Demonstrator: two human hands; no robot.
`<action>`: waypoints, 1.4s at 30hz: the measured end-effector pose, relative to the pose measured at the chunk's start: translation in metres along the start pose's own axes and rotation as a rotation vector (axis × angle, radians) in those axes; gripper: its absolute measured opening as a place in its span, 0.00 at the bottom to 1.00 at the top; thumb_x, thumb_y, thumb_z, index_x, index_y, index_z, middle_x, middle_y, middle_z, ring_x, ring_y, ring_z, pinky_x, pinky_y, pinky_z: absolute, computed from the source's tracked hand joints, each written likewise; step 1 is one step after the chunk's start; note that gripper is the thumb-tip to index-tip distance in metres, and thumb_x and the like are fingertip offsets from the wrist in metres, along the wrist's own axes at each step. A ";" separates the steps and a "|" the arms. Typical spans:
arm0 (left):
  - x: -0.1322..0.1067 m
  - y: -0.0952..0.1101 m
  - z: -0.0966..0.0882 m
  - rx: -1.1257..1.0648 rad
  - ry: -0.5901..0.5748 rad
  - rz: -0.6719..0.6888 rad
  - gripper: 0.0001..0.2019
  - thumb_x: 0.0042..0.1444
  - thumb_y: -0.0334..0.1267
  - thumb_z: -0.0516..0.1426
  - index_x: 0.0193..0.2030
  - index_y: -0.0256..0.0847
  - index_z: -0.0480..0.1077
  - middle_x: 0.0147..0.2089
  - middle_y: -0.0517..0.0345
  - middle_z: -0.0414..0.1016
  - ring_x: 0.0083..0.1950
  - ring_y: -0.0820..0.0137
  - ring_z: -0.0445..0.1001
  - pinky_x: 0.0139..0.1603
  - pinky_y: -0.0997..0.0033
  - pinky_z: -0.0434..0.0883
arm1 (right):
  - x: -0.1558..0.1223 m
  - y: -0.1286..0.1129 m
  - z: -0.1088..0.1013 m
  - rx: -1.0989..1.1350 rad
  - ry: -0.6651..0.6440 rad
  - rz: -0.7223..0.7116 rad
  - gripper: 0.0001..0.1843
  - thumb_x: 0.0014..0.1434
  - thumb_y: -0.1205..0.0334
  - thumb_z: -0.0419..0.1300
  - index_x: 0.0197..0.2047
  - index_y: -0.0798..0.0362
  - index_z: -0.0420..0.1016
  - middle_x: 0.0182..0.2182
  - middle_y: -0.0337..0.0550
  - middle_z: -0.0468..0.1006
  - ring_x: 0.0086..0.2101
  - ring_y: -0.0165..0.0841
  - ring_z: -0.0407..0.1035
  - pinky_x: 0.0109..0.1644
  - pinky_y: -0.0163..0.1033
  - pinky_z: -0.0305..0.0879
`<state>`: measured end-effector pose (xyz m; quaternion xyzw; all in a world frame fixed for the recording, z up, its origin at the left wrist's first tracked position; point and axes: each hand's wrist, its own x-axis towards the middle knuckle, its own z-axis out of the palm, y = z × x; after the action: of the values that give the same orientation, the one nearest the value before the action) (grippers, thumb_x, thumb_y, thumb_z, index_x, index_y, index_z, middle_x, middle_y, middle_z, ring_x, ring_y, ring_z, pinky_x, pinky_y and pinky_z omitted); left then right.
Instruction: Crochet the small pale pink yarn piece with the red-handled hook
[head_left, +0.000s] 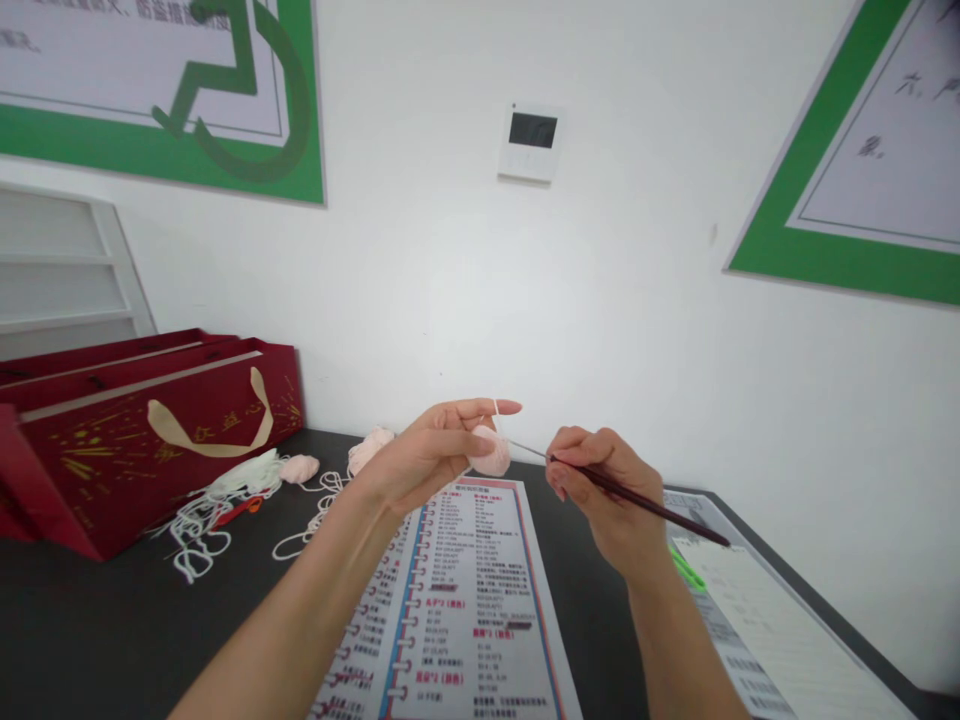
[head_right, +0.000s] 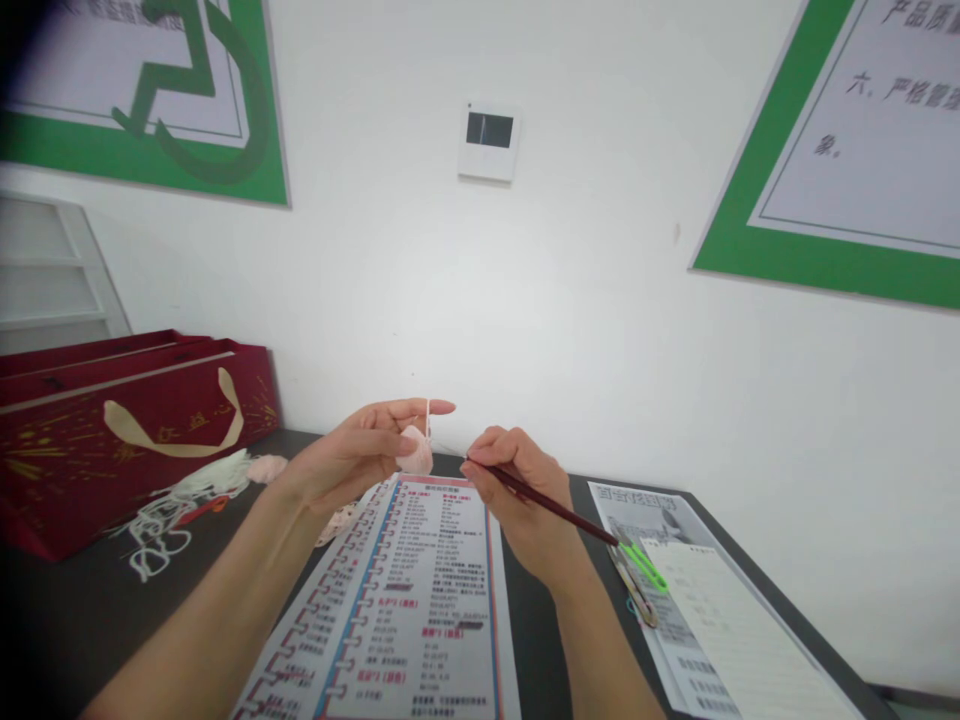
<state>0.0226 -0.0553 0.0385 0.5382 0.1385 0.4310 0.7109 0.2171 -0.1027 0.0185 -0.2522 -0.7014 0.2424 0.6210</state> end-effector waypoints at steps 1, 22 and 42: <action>0.000 0.001 -0.001 0.008 -0.017 -0.017 0.19 0.46 0.27 0.62 0.48 0.37 0.77 0.26 0.60 0.67 0.26 0.76 0.65 0.28 0.76 0.64 | 0.000 -0.001 -0.002 0.018 -0.013 0.018 0.05 0.57 0.67 0.62 0.32 0.51 0.69 0.29 0.37 0.71 0.25 0.27 0.63 0.25 0.34 0.58; 0.002 -0.019 0.023 0.328 0.218 0.319 0.16 0.53 0.35 0.63 0.49 0.40 0.72 0.26 0.67 0.64 0.30 0.77 0.64 0.39 0.72 0.63 | -0.001 0.000 0.006 0.050 0.066 -0.011 0.06 0.62 0.69 0.57 0.33 0.50 0.67 0.25 0.34 0.69 0.25 0.27 0.63 0.26 0.35 0.57; -0.002 -0.047 0.044 0.820 0.394 0.663 0.12 0.58 0.28 0.56 0.46 0.42 0.74 0.42 0.55 0.78 0.42 0.68 0.74 0.45 0.67 0.69 | -0.012 0.000 0.036 -0.630 0.287 -0.246 0.08 0.61 0.72 0.56 0.37 0.49 0.63 0.30 0.36 0.76 0.26 0.25 0.69 0.29 0.31 0.65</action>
<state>0.0721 -0.0875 0.0136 0.6944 0.2485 0.6346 0.2309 0.1822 -0.1113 0.0051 -0.3763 -0.6724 -0.1001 0.6295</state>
